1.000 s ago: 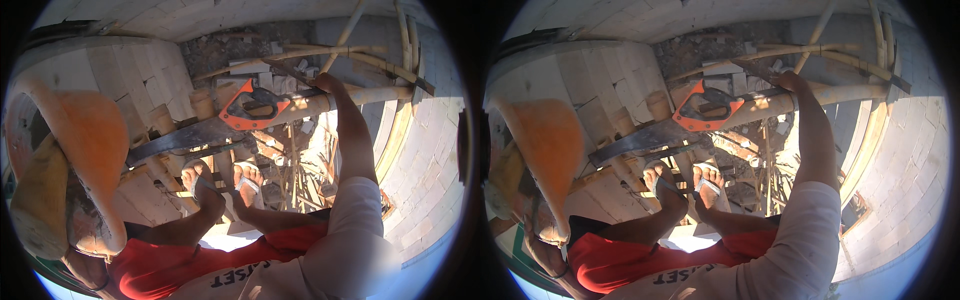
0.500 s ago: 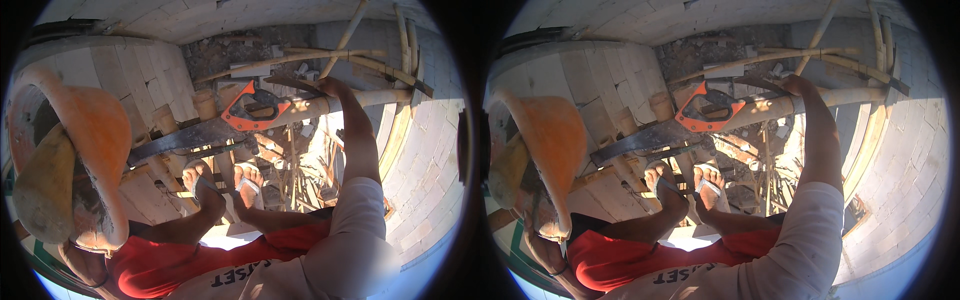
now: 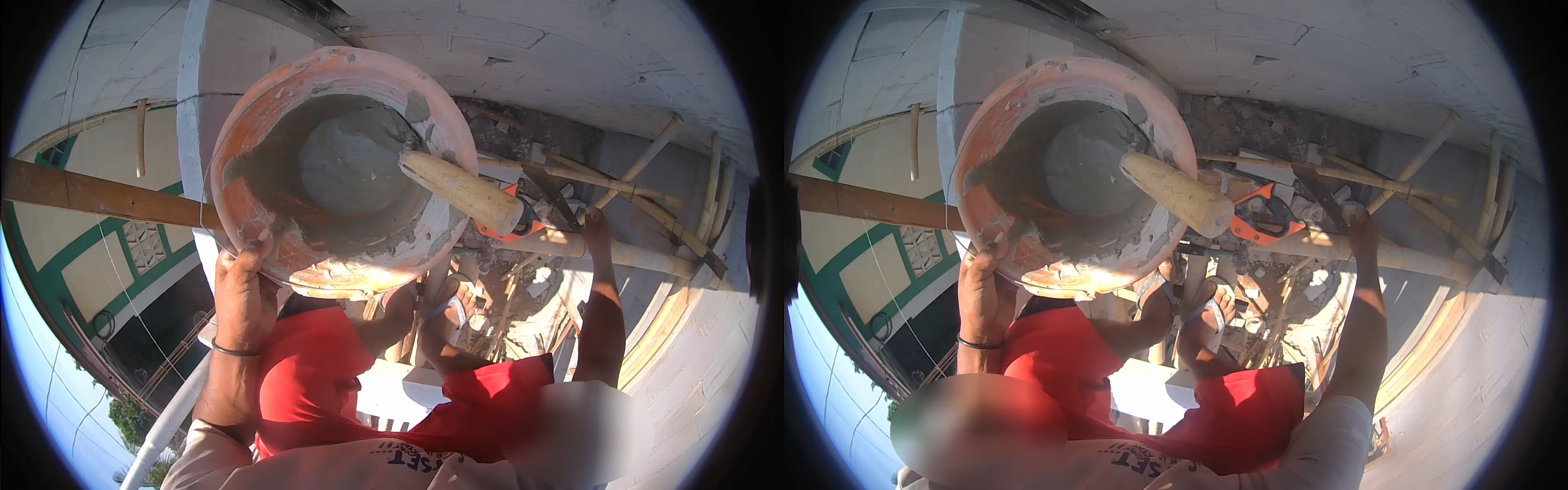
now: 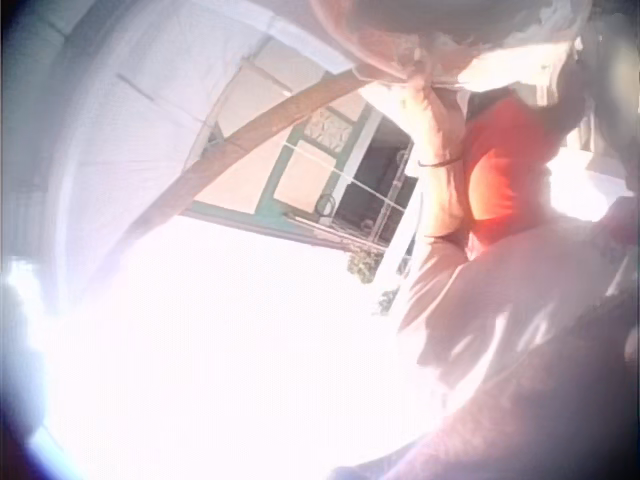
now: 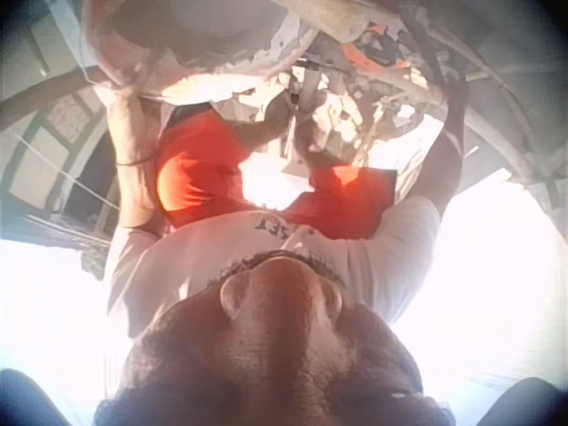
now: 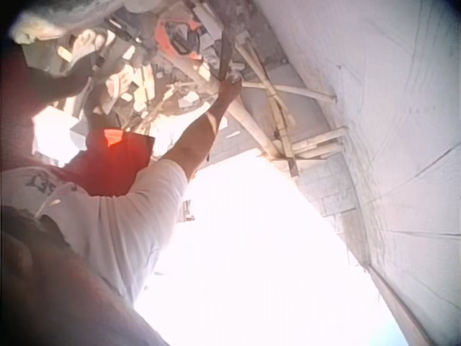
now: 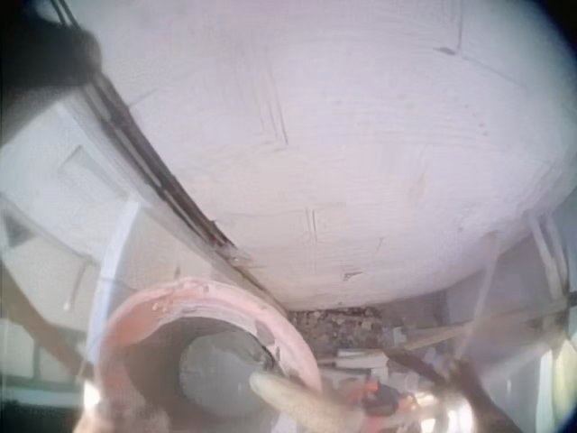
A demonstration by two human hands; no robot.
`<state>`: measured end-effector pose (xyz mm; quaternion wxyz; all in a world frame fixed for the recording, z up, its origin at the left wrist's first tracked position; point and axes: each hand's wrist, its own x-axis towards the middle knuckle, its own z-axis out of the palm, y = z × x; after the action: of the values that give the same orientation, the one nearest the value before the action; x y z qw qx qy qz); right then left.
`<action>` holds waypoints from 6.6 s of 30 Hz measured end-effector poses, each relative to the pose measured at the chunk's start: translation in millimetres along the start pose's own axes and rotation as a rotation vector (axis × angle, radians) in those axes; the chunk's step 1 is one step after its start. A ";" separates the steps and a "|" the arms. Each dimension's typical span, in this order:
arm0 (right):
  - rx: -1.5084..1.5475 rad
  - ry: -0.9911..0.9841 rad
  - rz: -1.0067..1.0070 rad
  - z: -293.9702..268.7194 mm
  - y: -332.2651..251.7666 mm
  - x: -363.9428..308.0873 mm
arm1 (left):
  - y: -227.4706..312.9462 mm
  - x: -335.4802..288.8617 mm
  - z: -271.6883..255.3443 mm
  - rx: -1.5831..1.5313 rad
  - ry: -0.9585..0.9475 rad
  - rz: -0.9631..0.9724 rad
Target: The person constructs a masonry wall by lifting a white block, applying mortar with a trowel, and tapping the block into place using a hammer while standing on a bamboo scaffold.
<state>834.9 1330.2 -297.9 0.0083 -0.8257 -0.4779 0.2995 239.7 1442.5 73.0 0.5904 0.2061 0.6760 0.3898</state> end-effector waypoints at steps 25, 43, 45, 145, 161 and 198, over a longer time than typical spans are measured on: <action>-0.224 -0.324 -0.576 -258.6 -454.8 -347.9 | 36.6 -181.1 -37.0 0.177 0.192 0.102; -0.469 -0.096 -0.909 -314.0 -489.7 -382.8 | 93.3 -233.4 -56.8 0.528 0.328 0.630; -0.502 -0.185 -0.940 -310.4 -492.3 -390.6 | 97.7 -237.0 -60.2 0.505 0.339 0.666; 1.377 -0.574 -0.204 -41.7 -822.9 -91.5 | -93.0 -334.6 -138.1 -0.032 0.767 -0.250; 1.470 -0.817 -0.088 -19.2 -786.5 -98.9 | -55.7 -302.6 -122.9 -0.091 0.730 -0.322; 0.929 -0.995 0.004 -61.2 -711.7 -85.6 | -56.8 -275.6 -104.5 -0.099 0.643 -0.232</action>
<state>276.3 1665.5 7.5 0.1406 -0.5013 -0.2450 0.8178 209.9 1174.5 204.9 0.3967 -0.0344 0.8268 0.3974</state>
